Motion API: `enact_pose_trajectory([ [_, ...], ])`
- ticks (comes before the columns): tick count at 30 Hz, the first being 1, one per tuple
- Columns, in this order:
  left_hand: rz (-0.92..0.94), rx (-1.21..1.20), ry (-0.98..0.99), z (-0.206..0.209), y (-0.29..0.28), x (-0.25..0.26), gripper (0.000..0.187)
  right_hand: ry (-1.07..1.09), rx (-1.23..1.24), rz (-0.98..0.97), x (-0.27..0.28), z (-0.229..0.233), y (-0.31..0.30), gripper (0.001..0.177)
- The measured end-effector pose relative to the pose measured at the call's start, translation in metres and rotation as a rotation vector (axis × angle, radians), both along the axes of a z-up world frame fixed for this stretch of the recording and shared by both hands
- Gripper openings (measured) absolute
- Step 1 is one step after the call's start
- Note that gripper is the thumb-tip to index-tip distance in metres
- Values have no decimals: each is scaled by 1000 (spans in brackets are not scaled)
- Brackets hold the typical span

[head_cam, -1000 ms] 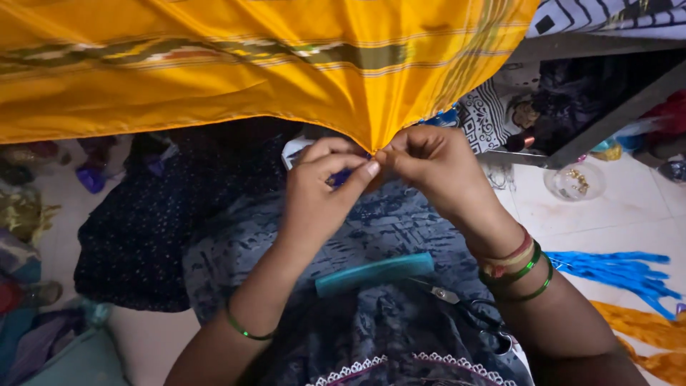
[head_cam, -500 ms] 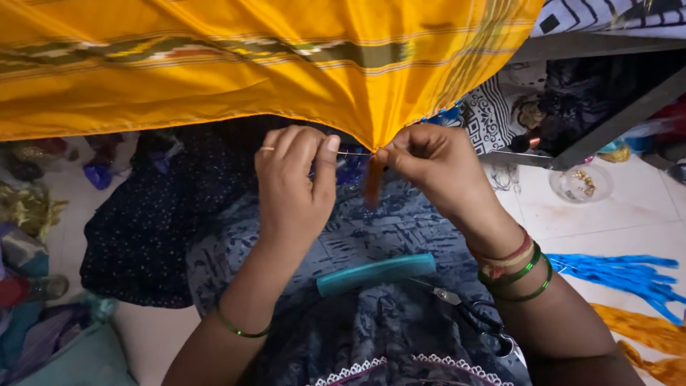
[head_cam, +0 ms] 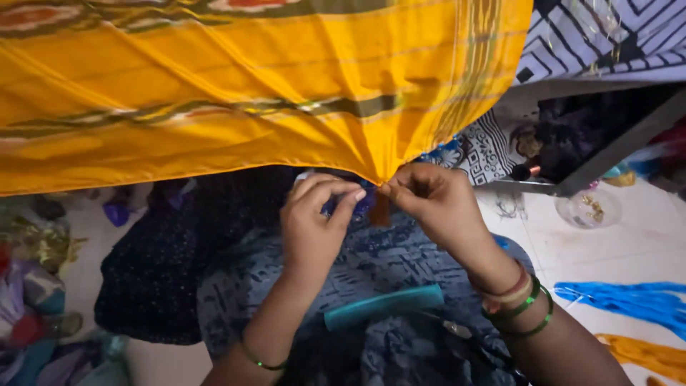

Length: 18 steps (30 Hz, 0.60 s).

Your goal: Tying decorative knots and cutting thread tassels on the edge of a yellow sari.

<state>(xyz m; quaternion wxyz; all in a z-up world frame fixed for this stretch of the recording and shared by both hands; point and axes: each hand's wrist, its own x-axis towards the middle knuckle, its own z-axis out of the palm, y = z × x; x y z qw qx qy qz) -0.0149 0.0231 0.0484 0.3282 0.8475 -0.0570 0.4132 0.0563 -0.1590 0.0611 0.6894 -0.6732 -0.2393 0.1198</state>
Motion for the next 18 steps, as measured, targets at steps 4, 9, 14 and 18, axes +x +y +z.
enact_pose_trajectory([
  [4,-318,-637,235,-22,-11,5,9,-52,-80,-59,-1,-5,-2,12],
  [9,-513,-896,294,-8,-34,-3,9,-96,-92,-125,-4,-1,-2,14],
  [14,-393,-724,207,-11,-41,-1,7,-411,-408,-339,-12,18,-4,11],
  [18,-397,-766,200,-26,-36,7,7,-662,-424,-213,-18,29,-20,11],
])
